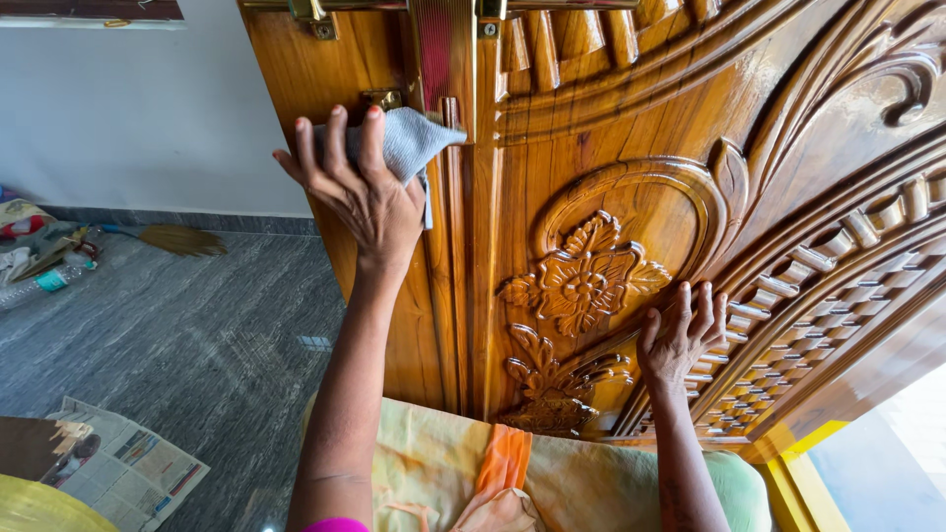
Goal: The person wipes the surface of a wooden door with a cloth, focusing on the carved floral details and the area around the handle. They repeatedly rub the same sections of the door to clean or polish the wood.
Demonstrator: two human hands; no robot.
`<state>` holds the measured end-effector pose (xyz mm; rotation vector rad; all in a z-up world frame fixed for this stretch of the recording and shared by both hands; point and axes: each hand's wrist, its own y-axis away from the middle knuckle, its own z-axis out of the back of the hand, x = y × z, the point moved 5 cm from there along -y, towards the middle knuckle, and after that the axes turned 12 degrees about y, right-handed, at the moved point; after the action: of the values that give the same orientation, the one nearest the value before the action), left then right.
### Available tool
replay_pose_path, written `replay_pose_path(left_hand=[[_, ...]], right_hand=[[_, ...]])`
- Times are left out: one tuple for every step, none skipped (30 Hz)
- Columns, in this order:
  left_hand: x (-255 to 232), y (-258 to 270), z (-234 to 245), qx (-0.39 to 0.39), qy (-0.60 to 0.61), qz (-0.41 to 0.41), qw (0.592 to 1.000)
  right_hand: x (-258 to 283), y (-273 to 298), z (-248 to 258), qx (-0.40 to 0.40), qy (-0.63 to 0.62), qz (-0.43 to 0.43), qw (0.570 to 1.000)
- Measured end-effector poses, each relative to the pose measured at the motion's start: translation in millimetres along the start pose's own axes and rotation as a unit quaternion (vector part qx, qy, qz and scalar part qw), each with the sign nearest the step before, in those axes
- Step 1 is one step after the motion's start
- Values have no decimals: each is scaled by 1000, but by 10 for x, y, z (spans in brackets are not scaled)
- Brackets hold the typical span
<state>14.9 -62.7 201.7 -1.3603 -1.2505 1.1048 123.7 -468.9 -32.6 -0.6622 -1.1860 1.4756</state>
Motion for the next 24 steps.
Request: replay_pose_path(left_hand=[[39,108,15,20,-7,-1,1000],[73,234,20,58,-16,14,998],[104,367,40,95,-24,28,995],[132,505,67,132,-34,42,990],[119,657,104,163,-31,52,985],[84,796,134,193,-28,60,979],[73,901,153,223,-24,68,972],[85,953,180,231,-33,65,970],[114,975,206,240,-42,61,968],[145,979,234,249,-52,59,965],[206,909,243,221,-45,72,971],[288,789,209,196,-40,86,976],[356,648,166,169,-34,100,980],[384,490,128,142,-21,95,985],[391,327,97,115,-7,89,989],[369,171,62,104,-8,76,992],[326,25,34,94,-9,63,994],[267,-114,6,73,-6,51,996],[200,-241,-27,51,-4,40,998],[141,-346,-46,30,-1,29,999],[100,-429,-60,16,5,19,1000],[62,-485,-79,3,12,9,1000],[37,-504,-86,-10,16,9,1000],[20,-520,-107,-23,21,9,999]], right_hand=[[-4,3,0,1,-5,-1,1000],[-5,10,6,3,-10,-1,1000],[-5,24,12,5,-14,-1,1000],[-7,31,5,8,-14,-3,1000],[-10,39,-1,11,-13,-4,1000],[-5,44,-8,13,-13,-7,1000],[3,56,-8,12,-14,-8,1000],[6,58,-13,10,-14,-8,1000],[15,60,-23,9,-15,-8,1000],[19,69,-27,9,-17,-12,1000],[23,73,-37,9,-20,-17,1000],[25,83,-49,12,-22,-21,999],[26,82,-60,12,-23,-20,999],[30,90,-67,13,-24,-22,999],[35,99,-69,13,-25,-23,999],[45,98,-74,8,-26,-22,999],[52,92,-78,3,-27,-20,999],[59,87,-80,-2,-28,-19,999],[69,83,-88,-4,-27,-19,999],[73,81,-91,-5,-25,-20,999],[78,82,-94,-7,-23,-20,1000],[76,83,-93,-8,-23,-21,999],[72,85,-94,-8,-23,-21,999],[69,86,-96,-10,-22,-23,999]])
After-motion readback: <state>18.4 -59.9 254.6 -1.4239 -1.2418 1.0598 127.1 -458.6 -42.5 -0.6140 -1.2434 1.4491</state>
